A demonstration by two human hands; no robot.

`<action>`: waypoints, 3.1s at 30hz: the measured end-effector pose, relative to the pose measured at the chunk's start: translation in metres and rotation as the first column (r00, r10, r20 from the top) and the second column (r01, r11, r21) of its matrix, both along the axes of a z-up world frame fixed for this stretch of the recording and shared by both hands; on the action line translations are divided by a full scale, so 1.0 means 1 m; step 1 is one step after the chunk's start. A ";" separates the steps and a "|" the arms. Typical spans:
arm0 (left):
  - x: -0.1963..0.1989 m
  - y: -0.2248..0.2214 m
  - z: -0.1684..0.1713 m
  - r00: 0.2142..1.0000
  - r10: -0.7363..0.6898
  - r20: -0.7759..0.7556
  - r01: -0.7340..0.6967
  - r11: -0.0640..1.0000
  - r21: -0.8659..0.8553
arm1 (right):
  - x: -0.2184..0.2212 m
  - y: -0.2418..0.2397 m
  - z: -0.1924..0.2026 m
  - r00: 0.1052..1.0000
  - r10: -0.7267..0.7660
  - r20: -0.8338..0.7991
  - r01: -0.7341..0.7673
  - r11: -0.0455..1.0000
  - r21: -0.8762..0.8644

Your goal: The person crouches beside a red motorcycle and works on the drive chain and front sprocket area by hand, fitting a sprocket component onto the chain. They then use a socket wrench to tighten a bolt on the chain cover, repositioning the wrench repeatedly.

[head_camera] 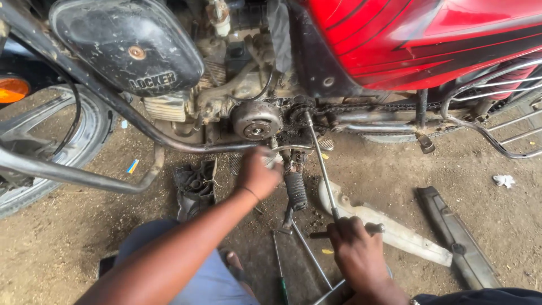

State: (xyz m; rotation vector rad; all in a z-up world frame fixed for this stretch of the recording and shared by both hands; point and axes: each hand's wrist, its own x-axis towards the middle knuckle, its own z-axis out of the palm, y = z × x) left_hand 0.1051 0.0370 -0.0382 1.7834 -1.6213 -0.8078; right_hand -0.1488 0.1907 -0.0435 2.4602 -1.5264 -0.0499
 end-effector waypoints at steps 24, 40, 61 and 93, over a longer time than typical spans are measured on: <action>0.034 -0.052 -0.084 0.753 0.657 0.040 -0.658 0.750 0.063 | 0.018 0.000 0.009 0.984 0.162 0.077 -0.146 0.972 -0.185; 0.033 -0.045 -0.079 0.690 0.724 -0.010 -0.718 0.686 0.115 | 0.021 0.000 0.020 0.940 0.191 0.284 -0.099 0.946 -0.308; 0.035 -0.045 -0.100 0.745 0.659 -0.099 -0.667 0.734 -0.127 | 0.033 -0.004 0.030 0.851 0.068 0.521 0.007 0.990 -0.141; -0.091 0.134 0.051 0.542 -0.422 -0.727 0.037 0.876 -0.481 | 0.031 -0.003 -0.053 -0.325 -0.517 0.792 -0.250 0.855 0.455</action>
